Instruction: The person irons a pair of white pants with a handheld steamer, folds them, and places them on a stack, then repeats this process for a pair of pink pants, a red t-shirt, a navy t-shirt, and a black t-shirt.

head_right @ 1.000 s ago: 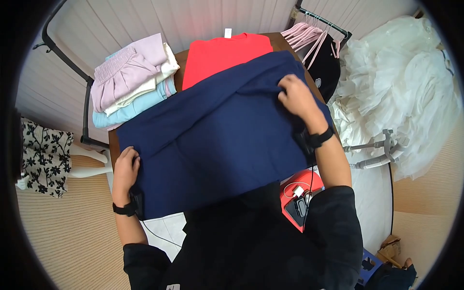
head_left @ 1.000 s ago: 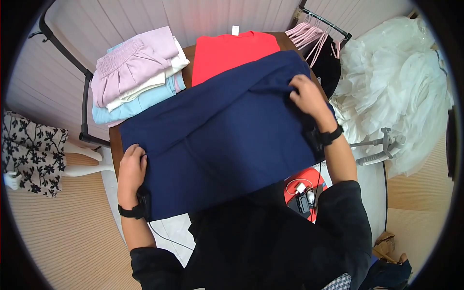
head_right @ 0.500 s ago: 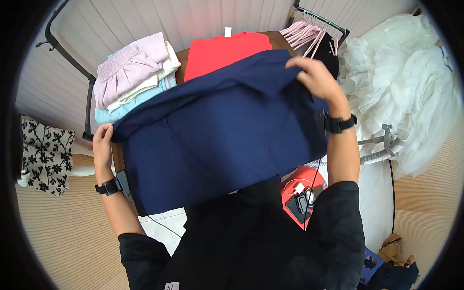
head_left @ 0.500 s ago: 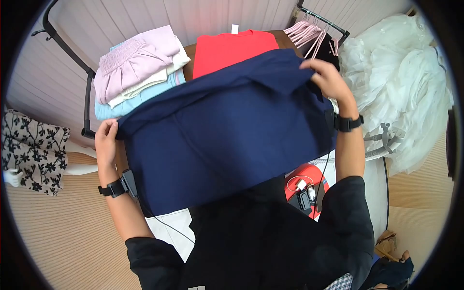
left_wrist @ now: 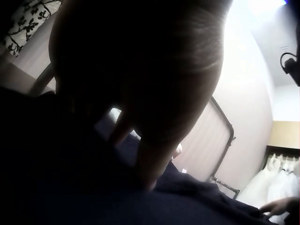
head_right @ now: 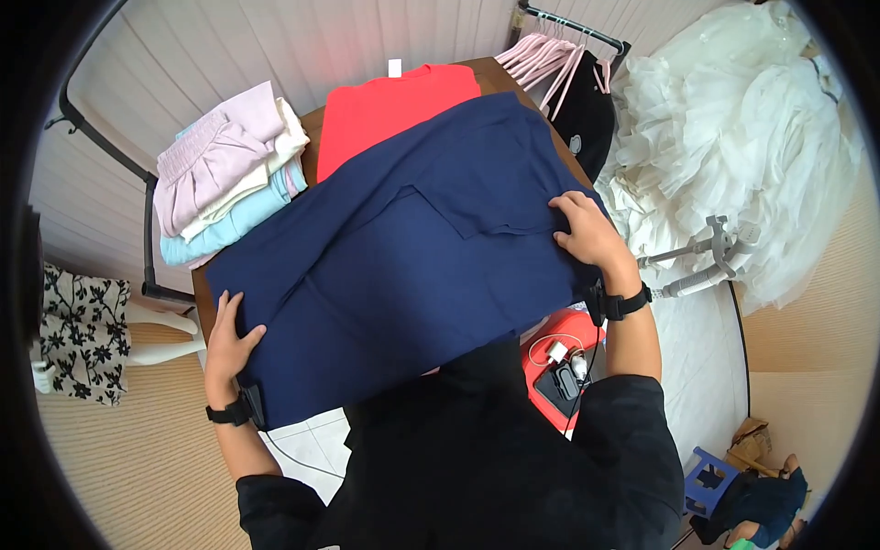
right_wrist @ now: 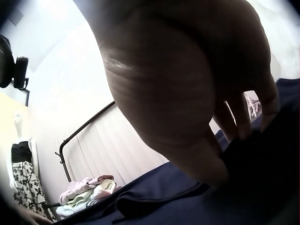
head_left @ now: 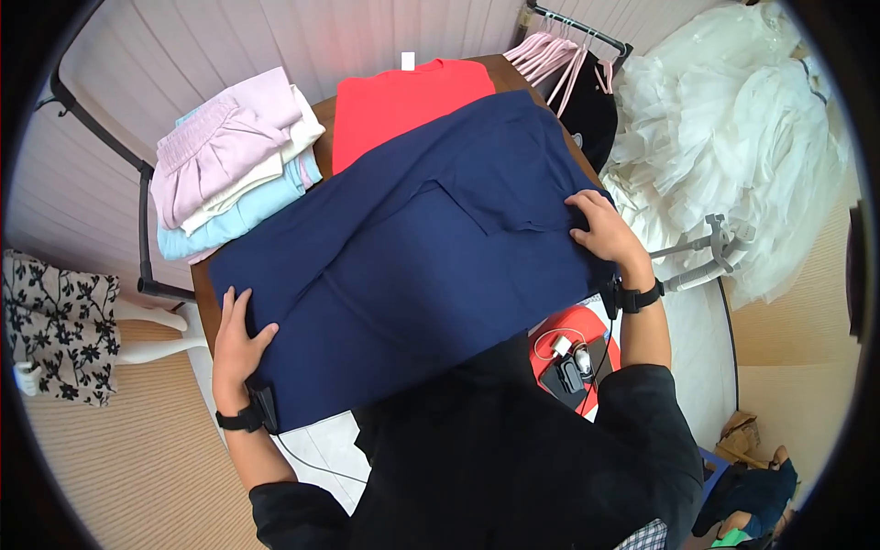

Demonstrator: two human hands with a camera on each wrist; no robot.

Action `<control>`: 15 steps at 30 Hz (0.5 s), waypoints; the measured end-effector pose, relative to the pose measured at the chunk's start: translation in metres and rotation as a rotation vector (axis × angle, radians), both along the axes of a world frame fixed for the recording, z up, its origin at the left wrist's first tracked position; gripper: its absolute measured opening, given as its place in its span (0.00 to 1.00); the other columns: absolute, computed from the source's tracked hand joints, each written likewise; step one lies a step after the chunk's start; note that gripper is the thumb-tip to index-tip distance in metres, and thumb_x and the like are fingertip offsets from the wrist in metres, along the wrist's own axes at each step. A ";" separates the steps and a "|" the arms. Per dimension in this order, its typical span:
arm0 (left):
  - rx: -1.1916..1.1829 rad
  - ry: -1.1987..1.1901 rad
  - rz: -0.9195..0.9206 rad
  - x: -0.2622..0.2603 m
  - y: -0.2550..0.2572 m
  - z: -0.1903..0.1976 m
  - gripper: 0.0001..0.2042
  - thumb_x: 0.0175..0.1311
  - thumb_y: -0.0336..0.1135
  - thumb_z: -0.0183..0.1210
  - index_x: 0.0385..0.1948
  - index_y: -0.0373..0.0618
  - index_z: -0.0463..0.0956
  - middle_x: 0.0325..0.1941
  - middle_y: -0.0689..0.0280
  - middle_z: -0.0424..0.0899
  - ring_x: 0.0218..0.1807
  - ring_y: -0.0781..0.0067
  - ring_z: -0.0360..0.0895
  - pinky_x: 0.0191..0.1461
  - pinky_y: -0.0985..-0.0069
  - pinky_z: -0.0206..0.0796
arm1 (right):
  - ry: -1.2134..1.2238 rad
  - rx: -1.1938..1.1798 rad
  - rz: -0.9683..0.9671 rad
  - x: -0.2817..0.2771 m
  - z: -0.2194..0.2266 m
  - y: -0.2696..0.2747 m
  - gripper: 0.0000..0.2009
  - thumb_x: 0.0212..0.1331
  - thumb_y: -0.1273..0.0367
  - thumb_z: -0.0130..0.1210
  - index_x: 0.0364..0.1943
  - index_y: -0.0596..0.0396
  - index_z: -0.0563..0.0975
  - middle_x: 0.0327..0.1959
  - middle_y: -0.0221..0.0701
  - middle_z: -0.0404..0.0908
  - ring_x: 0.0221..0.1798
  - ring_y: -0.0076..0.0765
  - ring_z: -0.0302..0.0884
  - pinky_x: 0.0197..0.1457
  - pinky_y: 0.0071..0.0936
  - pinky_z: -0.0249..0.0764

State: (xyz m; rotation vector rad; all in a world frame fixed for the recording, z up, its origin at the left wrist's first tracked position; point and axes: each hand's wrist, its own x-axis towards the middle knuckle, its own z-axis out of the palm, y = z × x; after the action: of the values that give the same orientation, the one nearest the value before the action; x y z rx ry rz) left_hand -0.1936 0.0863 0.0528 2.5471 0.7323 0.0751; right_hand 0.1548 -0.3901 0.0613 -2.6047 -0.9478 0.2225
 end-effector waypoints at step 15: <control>-0.058 0.186 0.067 -0.040 -0.024 0.029 0.34 0.47 0.28 0.70 0.61 0.39 0.68 0.72 0.46 0.60 0.74 0.49 0.57 0.73 0.64 0.55 | 0.121 -0.019 0.013 0.024 0.022 -0.023 0.17 0.51 0.74 0.60 0.48 0.57 0.77 0.45 0.36 0.81 0.49 0.39 0.78 0.54 0.33 0.74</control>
State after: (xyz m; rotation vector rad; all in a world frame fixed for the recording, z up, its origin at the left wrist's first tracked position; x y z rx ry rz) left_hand -0.2338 0.0623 0.0818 2.4966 0.8772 -0.1611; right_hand 0.1790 -0.4130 0.0835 -2.5705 -0.9248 0.3892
